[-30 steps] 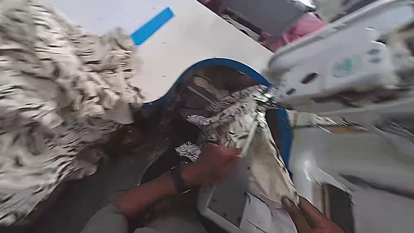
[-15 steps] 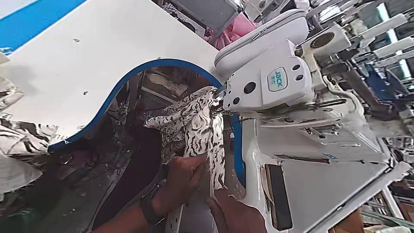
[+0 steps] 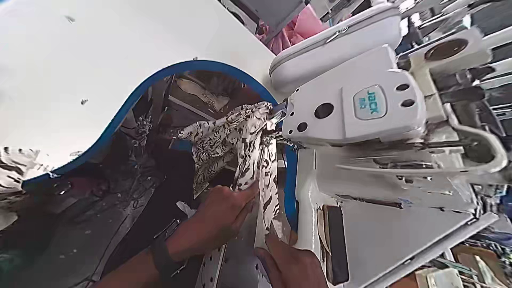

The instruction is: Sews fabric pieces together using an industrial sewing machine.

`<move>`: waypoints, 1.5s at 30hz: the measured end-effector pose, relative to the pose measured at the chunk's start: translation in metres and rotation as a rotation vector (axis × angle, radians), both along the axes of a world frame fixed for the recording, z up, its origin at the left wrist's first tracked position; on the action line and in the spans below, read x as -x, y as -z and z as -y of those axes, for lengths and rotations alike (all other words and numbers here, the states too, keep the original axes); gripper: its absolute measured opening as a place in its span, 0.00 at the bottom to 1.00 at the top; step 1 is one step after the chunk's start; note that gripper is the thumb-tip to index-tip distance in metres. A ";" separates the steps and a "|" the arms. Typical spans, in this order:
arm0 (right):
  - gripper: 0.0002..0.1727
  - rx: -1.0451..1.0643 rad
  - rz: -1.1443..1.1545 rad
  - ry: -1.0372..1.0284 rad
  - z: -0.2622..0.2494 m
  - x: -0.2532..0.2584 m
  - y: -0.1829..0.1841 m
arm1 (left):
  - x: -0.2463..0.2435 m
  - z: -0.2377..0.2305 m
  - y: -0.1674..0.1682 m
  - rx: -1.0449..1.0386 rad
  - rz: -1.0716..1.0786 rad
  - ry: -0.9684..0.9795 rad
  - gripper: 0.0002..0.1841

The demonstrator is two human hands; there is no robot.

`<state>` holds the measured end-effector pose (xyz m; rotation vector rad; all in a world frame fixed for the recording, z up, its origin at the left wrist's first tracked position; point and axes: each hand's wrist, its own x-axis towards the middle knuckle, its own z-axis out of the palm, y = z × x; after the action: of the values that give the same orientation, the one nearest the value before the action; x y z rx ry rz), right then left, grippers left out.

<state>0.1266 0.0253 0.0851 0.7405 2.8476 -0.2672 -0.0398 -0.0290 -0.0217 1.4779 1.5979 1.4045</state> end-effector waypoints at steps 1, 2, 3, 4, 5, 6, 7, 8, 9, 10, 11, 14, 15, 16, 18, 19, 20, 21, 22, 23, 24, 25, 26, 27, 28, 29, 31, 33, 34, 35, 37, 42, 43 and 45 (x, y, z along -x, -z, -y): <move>0.16 0.018 -0.020 -0.002 0.003 -0.002 0.003 | -0.002 0.001 0.000 0.005 0.000 0.000 0.20; 0.15 0.034 -0.048 -0.014 0.003 -0.002 0.008 | -0.002 0.000 0.000 0.005 -0.008 -0.013 0.20; 0.15 0.021 -0.077 -0.025 0.001 -0.002 0.014 | -0.001 -0.002 0.000 0.005 -0.016 -0.031 0.20; 0.14 -0.020 -0.098 -0.037 -0.001 -0.001 0.018 | 0.000 -0.003 0.000 0.008 -0.016 -0.046 0.20; 0.13 -0.061 -0.108 -0.047 -0.002 -0.002 0.019 | 0.000 -0.004 0.000 0.023 -0.005 -0.044 0.20; 0.13 -0.087 -0.091 -0.056 -0.003 -0.003 0.017 | -0.001 -0.004 0.000 0.029 0.005 -0.047 0.21; 0.13 -0.094 -0.047 -0.071 -0.004 -0.005 0.015 | -0.002 -0.004 -0.001 0.031 0.012 -0.049 0.21; 0.12 -0.072 0.011 -0.089 -0.003 -0.006 0.012 | -0.003 -0.004 -0.001 0.032 0.014 -0.053 0.22; 0.11 -0.034 0.068 -0.102 -0.003 -0.006 0.009 | -0.003 -0.003 -0.002 0.035 0.012 -0.055 0.22; 0.11 -0.017 0.087 -0.109 -0.003 -0.005 0.007 | -0.002 -0.002 -0.003 0.045 0.013 -0.053 0.22; 0.11 -0.016 0.064 -0.109 -0.004 -0.004 0.004 | -0.003 -0.002 -0.003 0.047 0.011 -0.059 0.22; 0.13 -0.093 -0.122 -0.074 -0.001 0.002 -0.002 | -0.011 0.001 0.000 0.012 -0.032 -0.106 0.18; 0.13 -0.098 -0.181 -0.057 0.000 0.005 -0.001 | -0.013 0.002 0.000 -0.002 -0.048 -0.120 0.16; 0.11 -0.077 -0.241 -0.028 0.001 0.008 0.002 | -0.013 0.003 0.000 -0.006 -0.052 -0.126 0.14; 0.10 0.037 -0.358 0.089 0.003 0.008 0.009 | -0.016 0.006 0.000 -0.015 -0.047 -0.135 0.11; 0.11 0.119 -0.416 0.166 0.003 0.007 0.012 | -0.017 0.008 0.000 -0.020 -0.034 -0.135 0.11; 0.11 0.190 -0.472 0.239 0.004 0.008 0.015 | -0.017 0.008 0.002 -0.030 -0.024 -0.134 0.12; 0.11 0.231 -0.524 0.287 0.004 0.008 0.017 | -0.016 0.008 0.003 -0.038 -0.011 -0.129 0.13; 0.11 0.232 -0.570 0.301 0.005 0.008 0.020 | -0.015 0.007 0.004 -0.046 0.003 -0.126 0.15; 0.11 0.180 -0.607 0.281 0.006 0.007 0.023 | -0.014 0.006 0.004 -0.050 0.012 -0.124 0.16; 0.10 0.076 -0.630 0.235 0.007 0.006 0.028 | -0.013 0.005 0.004 -0.046 0.020 -0.119 0.17; 0.10 -0.069 -0.647 0.172 0.008 0.006 0.033 | -0.012 0.003 0.003 -0.036 0.031 -0.112 0.17; 0.10 -0.217 -0.656 0.099 0.008 0.006 0.039 | -0.010 0.000 0.003 -0.026 0.036 -0.109 0.17; 0.09 -0.334 -0.670 0.030 0.007 0.006 0.045 | -0.009 -0.002 0.002 -0.014 0.045 -0.100 0.17; 0.10 -0.413 -0.674 -0.028 0.005 0.007 0.051 | -0.007 -0.004 0.001 0.000 0.053 -0.091 0.17; 0.10 -0.458 -0.684 -0.064 0.003 0.008 0.056 | -0.007 -0.006 0.000 0.001 0.059 -0.089 0.16; 0.08 -0.494 -0.709 -0.066 -0.003 0.012 0.062 | -0.012 -0.005 0.002 -0.046 0.068 -0.121 0.13; 0.05 -0.446 -0.751 -0.036 -0.009 0.017 0.068 | -0.018 -0.002 0.008 -0.095 0.127 -0.150 0.12; 0.05 -0.416 -0.769 -0.027 -0.013 0.020 0.069 | -0.020 -0.001 0.010 -0.113 0.161 -0.160 0.13; 0.05 -0.390 -0.798 -0.022 -0.017 0.022 0.071 | -0.022 -0.003 0.011 -0.133 0.179 -0.170 0.13; 0.06 -0.357 -0.839 -0.024 -0.022 0.025 0.076 | -0.028 -0.008 0.015 -0.192 0.122 -0.235 0.14; 0.10 -0.404 -0.828 -0.032 -0.030 0.029 0.083 | -0.031 -0.030 0.017 -0.304 -0.156 -0.477 0.13; 0.10 -0.435 -0.820 -0.040 -0.034 0.031 0.083 | -0.029 -0.035 0.016 -0.310 -0.202 -0.507 0.12; 0.10 -0.480 -0.793 -0.041 -0.042 0.038 0.082 | -0.023 -0.046 0.013 -0.302 -0.290 -0.556 0.11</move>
<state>0.0890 0.0672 0.0030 0.7810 3.7488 0.1957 -0.0166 0.0167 -0.0350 1.5232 2.1749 1.8666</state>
